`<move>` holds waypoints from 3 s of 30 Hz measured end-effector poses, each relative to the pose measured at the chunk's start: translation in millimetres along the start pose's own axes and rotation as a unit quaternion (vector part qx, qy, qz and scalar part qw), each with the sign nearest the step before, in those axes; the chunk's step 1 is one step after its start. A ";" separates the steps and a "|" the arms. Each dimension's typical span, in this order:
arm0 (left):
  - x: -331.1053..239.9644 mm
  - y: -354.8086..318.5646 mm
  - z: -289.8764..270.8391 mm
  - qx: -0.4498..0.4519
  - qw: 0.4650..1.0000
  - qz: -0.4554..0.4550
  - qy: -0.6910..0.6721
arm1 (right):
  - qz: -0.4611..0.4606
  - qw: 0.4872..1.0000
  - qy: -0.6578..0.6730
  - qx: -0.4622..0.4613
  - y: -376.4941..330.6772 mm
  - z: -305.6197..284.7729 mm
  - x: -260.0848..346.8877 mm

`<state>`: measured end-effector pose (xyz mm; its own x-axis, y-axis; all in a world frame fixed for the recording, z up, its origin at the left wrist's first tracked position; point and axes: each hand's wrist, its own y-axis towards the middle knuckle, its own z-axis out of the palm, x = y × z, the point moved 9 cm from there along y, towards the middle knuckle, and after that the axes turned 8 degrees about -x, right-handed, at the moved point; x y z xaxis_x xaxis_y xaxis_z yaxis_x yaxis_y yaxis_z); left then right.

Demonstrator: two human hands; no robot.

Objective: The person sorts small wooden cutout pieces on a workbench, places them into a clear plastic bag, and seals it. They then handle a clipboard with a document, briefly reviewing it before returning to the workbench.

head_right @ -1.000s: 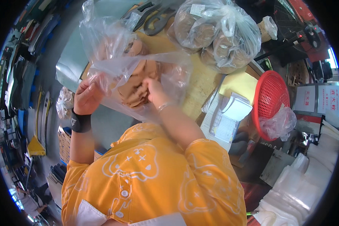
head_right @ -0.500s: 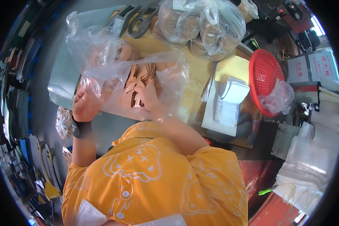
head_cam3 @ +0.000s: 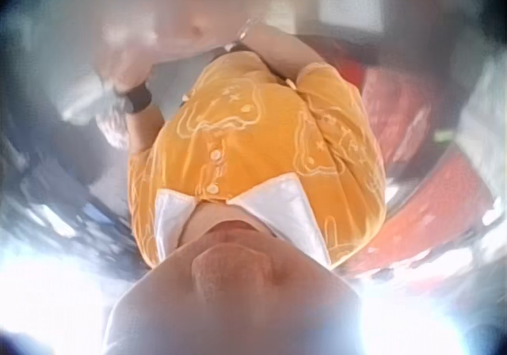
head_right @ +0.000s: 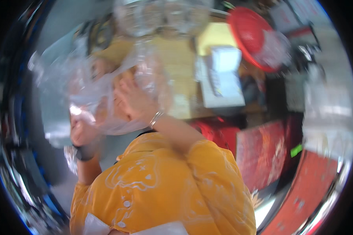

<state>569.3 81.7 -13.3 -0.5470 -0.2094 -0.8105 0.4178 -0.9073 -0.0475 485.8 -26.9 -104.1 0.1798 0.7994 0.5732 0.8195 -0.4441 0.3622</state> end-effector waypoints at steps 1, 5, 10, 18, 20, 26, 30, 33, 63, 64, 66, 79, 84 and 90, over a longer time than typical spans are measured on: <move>-11.6 3.3 -3.2 -0.026 0.979 0.087 0.182 | -0.035 0.997 -0.033 -0.060 -11.6 -23.7 12.1; -72.1 9.9 30.1 -0.109 0.768 0.450 0.443 | 0.173 0.981 -0.001 -0.092 -50.4 -87.4 -13.6; -78.1 21.8 106.4 -0.048 0.800 0.568 0.188 | 0.291 0.903 0.013 -0.317 -185.3 -224.6 -28.0; 107.4 -52.7 344.4 0.337 0.880 0.320 0.095 | 0.488 0.603 -0.262 -0.574 -563.6 -378.0 133.1; 180.9 -108.4 402.3 0.434 0.857 0.201 0.192 | 0.618 0.479 -0.325 -0.532 -651.8 -383.9 185.9; 350.9 -341.6 554.9 0.768 0.594 0.097 0.218 | 0.708 0.437 -0.400 -0.384 -708.8 -358.9 224.1; 391.7 -445.6 571.8 0.849 0.433 0.226 0.203 | 0.637 0.458 -0.424 -0.452 -705.6 -354.0 224.9; 392.1 -466.3 565.7 0.862 0.413 0.228 0.186 | 0.574 0.445 -0.430 -0.536 -716.7 -358.4 253.2; 306.5 -298.0 593.6 0.725 0.685 0.046 0.050 | 0.347 0.577 0.258 -0.693 -638.3 -416.6 126.5; 325.2 -290.9 586.4 0.719 0.686 -0.099 0.056 | 0.357 0.565 0.260 -0.696 -636.8 -417.1 124.9; 362.2 -283.2 564.2 0.635 0.664 -0.389 0.075 | 0.377 0.544 0.268 -0.700 -628.1 -415.4 120.0; 385.9 -295.3 543.0 0.582 0.550 -0.595 0.075 | 0.608 0.439 -0.192 -0.633 -699.1 -423.1 216.7; 383.9 -302.4 539.6 0.593 0.446 -0.671 0.010 | 0.740 0.368 -0.165 -0.538 -757.4 -375.3 247.4; 438.1 -305.0 527.6 0.602 0.545 -0.552 0.192 | 0.754 0.407 -0.285 -0.429 -738.9 -357.3 236.7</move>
<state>-180.5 74.3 -45.9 0.3059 0.5876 -0.7491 -0.9158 -0.0337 -0.4003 -271.5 345.9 26.6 0.4244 -0.7891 0.4441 -0.9050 -0.3862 0.1785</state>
